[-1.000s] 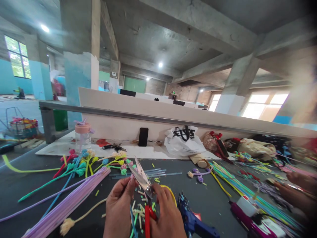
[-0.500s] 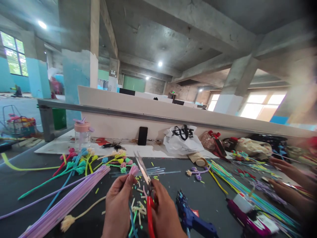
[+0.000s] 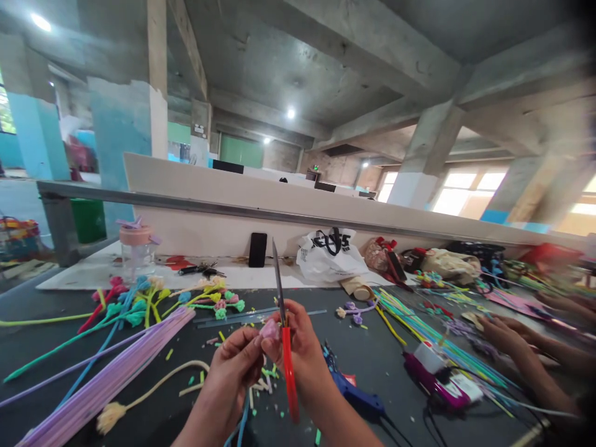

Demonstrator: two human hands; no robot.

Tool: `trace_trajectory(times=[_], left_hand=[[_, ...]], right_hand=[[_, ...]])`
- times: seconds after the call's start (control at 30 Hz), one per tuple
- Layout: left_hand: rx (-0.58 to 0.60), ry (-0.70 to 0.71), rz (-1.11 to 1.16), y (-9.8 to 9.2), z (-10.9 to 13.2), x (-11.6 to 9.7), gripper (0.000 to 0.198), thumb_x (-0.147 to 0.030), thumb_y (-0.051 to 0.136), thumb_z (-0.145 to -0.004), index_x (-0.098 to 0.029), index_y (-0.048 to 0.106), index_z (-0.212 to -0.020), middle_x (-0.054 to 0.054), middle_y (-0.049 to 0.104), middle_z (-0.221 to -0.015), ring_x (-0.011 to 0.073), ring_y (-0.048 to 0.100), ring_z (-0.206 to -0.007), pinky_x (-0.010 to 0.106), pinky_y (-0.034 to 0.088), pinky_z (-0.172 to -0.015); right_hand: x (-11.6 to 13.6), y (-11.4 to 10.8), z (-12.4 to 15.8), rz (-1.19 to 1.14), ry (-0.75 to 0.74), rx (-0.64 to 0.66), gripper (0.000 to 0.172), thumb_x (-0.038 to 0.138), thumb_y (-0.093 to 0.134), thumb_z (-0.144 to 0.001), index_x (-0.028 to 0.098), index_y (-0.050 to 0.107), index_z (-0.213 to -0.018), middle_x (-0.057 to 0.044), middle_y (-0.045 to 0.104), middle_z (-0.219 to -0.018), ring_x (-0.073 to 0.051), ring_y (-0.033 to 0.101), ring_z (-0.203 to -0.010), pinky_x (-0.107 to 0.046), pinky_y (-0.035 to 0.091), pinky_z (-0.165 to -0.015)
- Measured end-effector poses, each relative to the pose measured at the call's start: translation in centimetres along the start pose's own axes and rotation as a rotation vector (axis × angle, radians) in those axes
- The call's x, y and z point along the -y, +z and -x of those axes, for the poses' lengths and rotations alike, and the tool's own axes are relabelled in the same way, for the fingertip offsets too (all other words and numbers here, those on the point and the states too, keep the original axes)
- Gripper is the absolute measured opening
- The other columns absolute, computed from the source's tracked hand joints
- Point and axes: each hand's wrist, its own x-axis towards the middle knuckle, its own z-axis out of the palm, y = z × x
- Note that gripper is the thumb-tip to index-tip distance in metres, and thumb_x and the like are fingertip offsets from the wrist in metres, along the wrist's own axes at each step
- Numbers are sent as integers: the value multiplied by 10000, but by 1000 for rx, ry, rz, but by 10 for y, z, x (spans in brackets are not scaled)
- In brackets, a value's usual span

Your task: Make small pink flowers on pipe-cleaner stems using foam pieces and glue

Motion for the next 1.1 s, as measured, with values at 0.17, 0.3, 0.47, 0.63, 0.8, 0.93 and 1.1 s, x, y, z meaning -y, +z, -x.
trace_trajectory(times=[0.17,0.3,0.47,0.63,0.8,0.93,1.1], left_hand=[[3,70,-163,0,-1,0,218,-322,735,-633,-133,636,-678,-52,484,-483,17,270,-407,154,168,-393],[-9,123,-277,1,1,-1,184,-315,708,-668,-139,658,-688,-27,540,-529,41,353,-451,163,246,-429],[1,200,-310,1,5,-2,150,-293,708,-667,-147,681,-683,28,649,-650,128,540,-639,215,401,-607],[-4,126,-288,3,3,-4,187,-309,726,-639,-134,665,-656,32,647,-630,112,525,-590,203,385,-555],[-65,58,-223,12,4,-7,302,-325,756,-587,-137,647,-798,-21,578,-564,25,330,-396,163,186,-387],[-57,72,-195,9,2,-10,265,-321,744,-609,-119,630,-737,-43,515,-475,9,265,-372,158,147,-383],[20,-7,26,-6,-5,-21,245,-306,732,-641,-132,596,-746,-22,562,-591,-9,286,-380,131,162,-374]], right_hand=[[3,1,2,-13,12,-59,476,216,717,-641,265,423,-1012,55,509,-766,-93,540,-641,-225,454,-630],[9,1,3,-35,23,-76,406,261,672,-690,255,427,-1013,36,544,-779,-108,565,-663,-236,470,-619],[14,3,7,-110,90,-90,384,273,671,-703,254,430,-1001,52,548,-734,-92,562,-600,-211,460,-552],[6,2,5,-168,122,-109,381,271,662,-717,248,421,-1010,60,527,-719,-78,540,-564,-187,431,-503],[-10,-7,-4,-73,113,-70,434,293,700,-678,239,421,-1007,69,539,-680,-82,542,-537,-176,415,-461],[-10,-7,-5,-86,144,-60,465,325,704,-663,250,415,-1020,78,540,-661,-78,521,-472,-170,400,-404],[-16,-13,4,181,301,-118,376,324,618,-711,252,409,-1015,94,528,-545,-107,521,-390,-201,416,-370]])
